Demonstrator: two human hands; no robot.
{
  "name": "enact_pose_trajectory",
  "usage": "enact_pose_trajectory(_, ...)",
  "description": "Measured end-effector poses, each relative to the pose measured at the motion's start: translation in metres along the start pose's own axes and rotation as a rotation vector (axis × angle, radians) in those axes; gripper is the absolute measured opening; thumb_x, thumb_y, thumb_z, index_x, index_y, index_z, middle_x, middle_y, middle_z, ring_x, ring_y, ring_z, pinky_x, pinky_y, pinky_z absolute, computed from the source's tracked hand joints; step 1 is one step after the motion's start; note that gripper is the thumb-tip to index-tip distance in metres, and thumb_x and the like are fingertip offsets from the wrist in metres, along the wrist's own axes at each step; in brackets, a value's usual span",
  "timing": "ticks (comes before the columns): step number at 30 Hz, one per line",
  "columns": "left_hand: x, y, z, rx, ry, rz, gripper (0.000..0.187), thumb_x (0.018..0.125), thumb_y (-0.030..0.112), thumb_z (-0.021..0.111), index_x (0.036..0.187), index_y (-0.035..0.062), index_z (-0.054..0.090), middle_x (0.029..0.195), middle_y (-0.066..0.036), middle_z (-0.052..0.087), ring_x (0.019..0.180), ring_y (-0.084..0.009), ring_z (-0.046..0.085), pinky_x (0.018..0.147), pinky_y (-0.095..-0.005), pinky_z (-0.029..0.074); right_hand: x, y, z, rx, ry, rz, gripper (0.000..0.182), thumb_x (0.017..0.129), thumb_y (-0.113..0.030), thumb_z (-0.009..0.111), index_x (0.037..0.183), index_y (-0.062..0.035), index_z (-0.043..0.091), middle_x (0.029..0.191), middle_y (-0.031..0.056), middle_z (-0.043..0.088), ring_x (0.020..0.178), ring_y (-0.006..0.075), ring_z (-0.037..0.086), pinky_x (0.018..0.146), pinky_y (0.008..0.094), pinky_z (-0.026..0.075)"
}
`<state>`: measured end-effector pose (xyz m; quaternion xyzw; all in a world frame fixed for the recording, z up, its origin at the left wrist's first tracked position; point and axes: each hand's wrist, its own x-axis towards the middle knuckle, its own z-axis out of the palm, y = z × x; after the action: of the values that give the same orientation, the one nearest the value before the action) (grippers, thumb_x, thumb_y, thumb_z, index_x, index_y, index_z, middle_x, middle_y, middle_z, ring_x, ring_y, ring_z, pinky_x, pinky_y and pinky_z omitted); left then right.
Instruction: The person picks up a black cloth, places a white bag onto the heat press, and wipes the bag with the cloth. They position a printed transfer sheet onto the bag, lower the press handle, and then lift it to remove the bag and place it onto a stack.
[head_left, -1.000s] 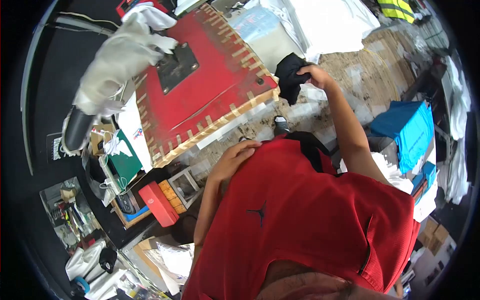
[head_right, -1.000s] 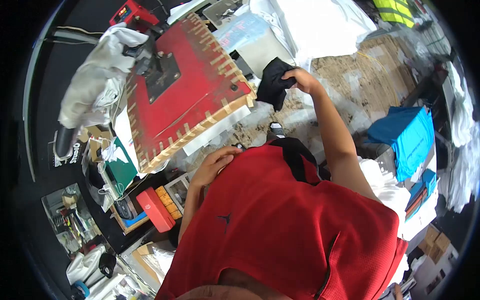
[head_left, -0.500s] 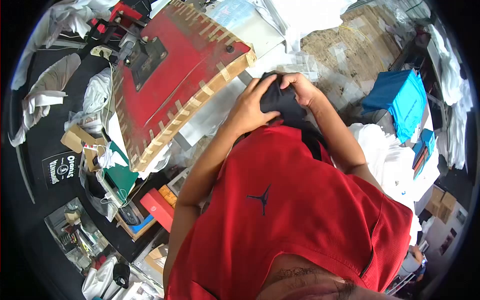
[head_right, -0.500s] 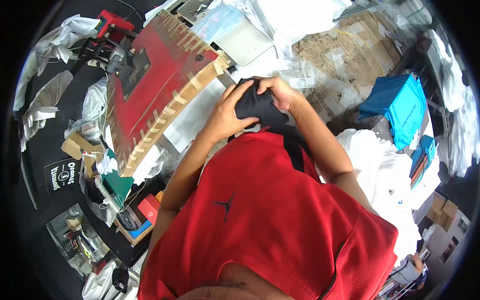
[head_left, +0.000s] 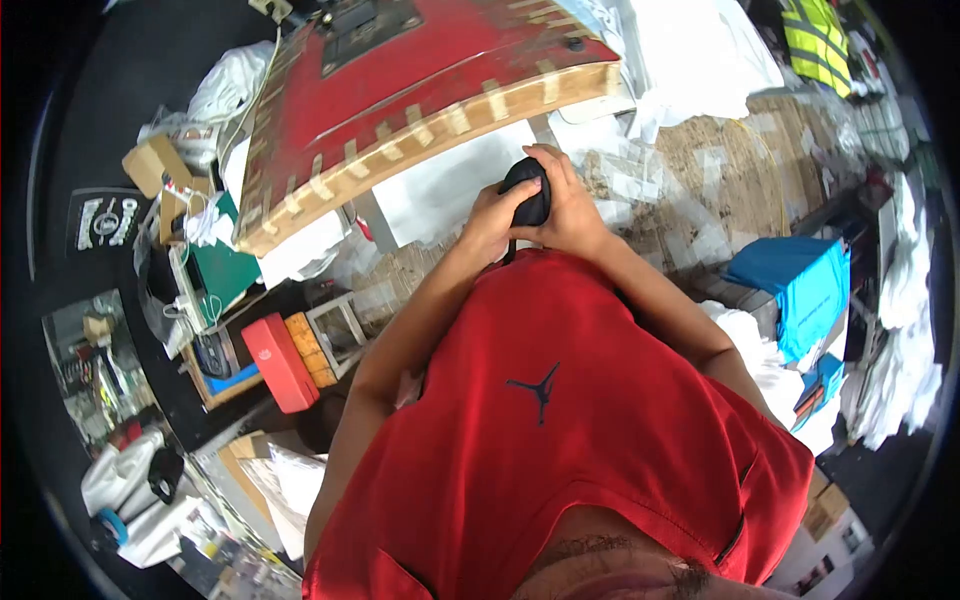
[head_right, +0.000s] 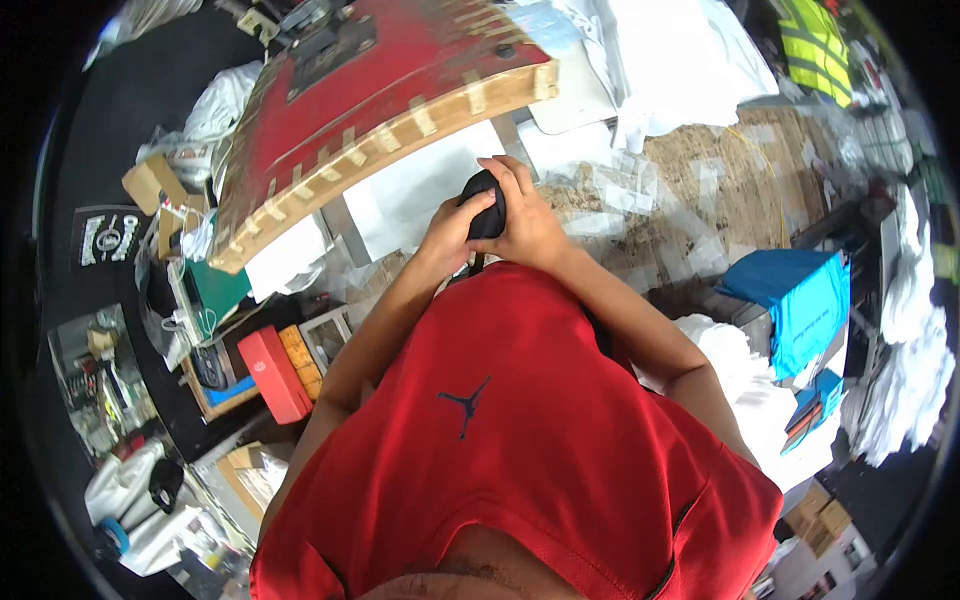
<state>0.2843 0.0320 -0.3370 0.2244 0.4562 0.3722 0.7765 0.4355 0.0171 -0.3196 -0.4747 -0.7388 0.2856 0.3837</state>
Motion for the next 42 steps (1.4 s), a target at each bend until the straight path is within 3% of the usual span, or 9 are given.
enact_pose_trajectory(5, 0.000, 0.008, -0.024, -0.001, -0.049, 0.077, 0.050, 0.090, 0.033, 0.070, 0.120, -0.0056, 0.057, 0.113, -0.012, 0.064, 0.100, -0.0171, 0.062, 0.084, -0.0323, 0.052, 0.018, 0.003, 0.025, 0.023, 0.067, -0.147, 0.071, 0.066, -0.006, 0.071, 0.131, -0.0069, 0.043, 0.133, 0.0216, 0.041, 0.122, 0.0426, 0.047, 0.099, 0.0457, 0.044)
enact_pose_trajectory(12, -0.006, 0.019, -0.071, 0.026, -0.091, 0.075, 0.064, 0.100, 0.051, 0.047, 0.141, 0.0023, 0.044, 0.132, -0.010, 0.056, 0.115, -0.0197, 0.055, 0.099, -0.0366, 0.042, 0.140, 0.066, 0.060, -0.265, -0.113, 0.039, 0.039, 0.075, -0.018, 0.064, 0.112, -0.0069, 0.066, 0.109, 0.0192, 0.065, 0.105, 0.0366, 0.059, 0.092, 0.0469, 0.047)
enact_pose_trajectory(14, -0.017, 0.024, -0.086, 0.337, -0.022, 0.159, 0.069, 0.100, 0.051, 0.047, 0.145, 0.0001, 0.039, 0.133, -0.011, 0.057, 0.114, -0.0196, 0.055, 0.100, -0.0353, 0.042, 0.181, 0.104, 0.082, -0.734, -0.048, -0.358, 0.031, 0.089, -0.028, 0.056, 0.114, -0.0117, 0.066, 0.110, 0.0147, 0.067, 0.104, 0.0356, 0.060, 0.094, 0.0515, 0.044)
enact_pose_trajectory(17, -0.040, 0.020, -0.120, 0.341, 0.055, 0.160, 0.063, 0.098, 0.045, 0.054, 0.143, 0.0020, 0.043, 0.128, -0.013, 0.060, 0.115, -0.0217, 0.057, 0.101, -0.0349, 0.042, 0.210, 0.107, 0.122, -0.750, -0.147, -0.310, 0.043, 0.091, -0.038, 0.059, 0.124, -0.0109, 0.062, 0.120, 0.0133, 0.065, 0.108, 0.0337, 0.059, 0.093, 0.0500, 0.045)
enact_pose_trajectory(20, -0.051, 0.003, -0.159, 0.440, 0.235, 0.231, 0.052, 0.093, 0.031, 0.066, 0.136, 0.0051, 0.052, 0.128, -0.015, 0.061, 0.118, -0.0277, 0.057, 0.101, -0.0375, 0.044, 0.214, 0.113, 0.182, -0.525, -0.056, -0.706, 0.048, 0.091, -0.043, 0.059, 0.127, -0.0105, 0.059, 0.123, 0.0132, 0.063, 0.112, 0.0340, 0.056, 0.097, 0.0524, 0.042)
enact_pose_trajectory(23, -0.062, 0.004, -0.177, 0.877, 0.478, 0.666, 0.045, 0.087, 0.025, 0.071, 0.125, 0.0032, 0.059, 0.130, -0.020, 0.058, 0.122, -0.0382, 0.054, 0.102, -0.0415, 0.044, 0.206, 0.095, 0.252, -0.763, -0.034, -0.769, 0.043, 0.090, -0.042, 0.061, 0.120, -0.0120, 0.063, 0.116, 0.0165, 0.063, 0.111, 0.0375, 0.055, 0.095, 0.0545, 0.042)
enact_pose_trajectory(31, -0.053, 0.023, -0.189, 1.161, 0.450, 0.570, 0.056, 0.083, 0.033, 0.072, 0.127, 0.0027, 0.056, 0.147, -0.016, 0.040, 0.134, -0.0353, 0.040, 0.107, -0.0433, 0.041, 0.281, 0.021, 0.325, -0.579, -0.221, -0.573, 0.040, 0.090, -0.041, 0.060, 0.118, -0.0127, 0.065, 0.114, 0.0165, 0.064, 0.108, 0.0390, 0.057, 0.093, 0.0535, 0.043)
enact_pose_trajectory(40, -0.041, 0.049, -0.185, 1.381, 0.279, 0.346, 0.072, 0.082, 0.041, 0.071, 0.132, -0.0049, 0.049, 0.150, -0.019, 0.032, 0.136, -0.0402, 0.033, 0.109, -0.0460, 0.040, 0.234, 0.069, 0.265, -0.685, 0.016, -0.558, 0.037, 0.091, -0.040, 0.059, 0.116, -0.0134, 0.066, 0.111, 0.0165, 0.065, 0.105, 0.0405, 0.058, 0.091, 0.0526, 0.045)
enact_pose_trajectory(42, -0.041, 0.047, -0.189, 1.314, 0.252, 0.345, 0.074, 0.081, 0.039, 0.070, 0.130, -0.0104, 0.048, 0.150, -0.024, 0.031, 0.137, -0.0417, 0.032, 0.112, -0.0439, 0.035, 0.219, 0.118, 0.212, -0.570, -0.221, -0.330, 0.035, 0.093, -0.040, 0.056, 0.110, -0.0126, 0.068, 0.107, 0.0166, 0.067, 0.098, 0.0404, 0.061, 0.085, 0.0500, 0.048)
